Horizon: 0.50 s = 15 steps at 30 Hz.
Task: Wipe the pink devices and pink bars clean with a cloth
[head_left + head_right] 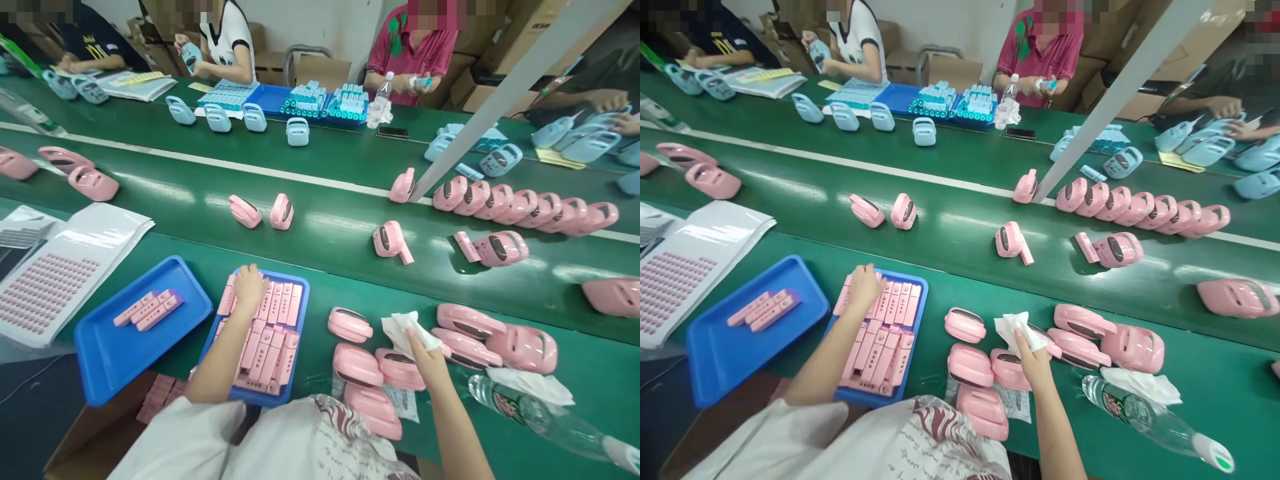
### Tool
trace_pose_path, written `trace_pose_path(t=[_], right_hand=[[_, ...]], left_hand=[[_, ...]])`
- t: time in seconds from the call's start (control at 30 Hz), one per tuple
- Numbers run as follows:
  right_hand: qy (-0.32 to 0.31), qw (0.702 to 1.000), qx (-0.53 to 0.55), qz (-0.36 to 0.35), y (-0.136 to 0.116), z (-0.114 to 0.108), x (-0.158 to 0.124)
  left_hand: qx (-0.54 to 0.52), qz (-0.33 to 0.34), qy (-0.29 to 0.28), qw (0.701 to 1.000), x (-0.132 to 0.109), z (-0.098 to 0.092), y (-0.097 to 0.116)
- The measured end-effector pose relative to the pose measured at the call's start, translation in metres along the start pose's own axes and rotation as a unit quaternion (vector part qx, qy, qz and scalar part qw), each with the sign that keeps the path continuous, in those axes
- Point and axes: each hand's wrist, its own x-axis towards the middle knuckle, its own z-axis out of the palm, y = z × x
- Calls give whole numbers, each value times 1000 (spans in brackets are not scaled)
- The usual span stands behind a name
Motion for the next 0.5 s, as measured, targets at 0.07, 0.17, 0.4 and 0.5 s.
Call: trace_pose_path(t=[0.07, 0.17, 0.4, 0.5], right_hand=[[-14, 1000, 6, -12, 4, 1, -2], [-28, 999, 9, -27, 2, 3, -4], [-49, 995, 54, -63, -13, 2, -17], [-46, 994, 69, -67, -11, 3, -22]], left_hand=[[40, 5, 2, 999, -30, 0, -2], [69, 30, -7, 997, -44, 2, 1], [84, 22, 1, 996, -45, 0, 3], [60, -1, 8, 998, -47, 0, 1]])
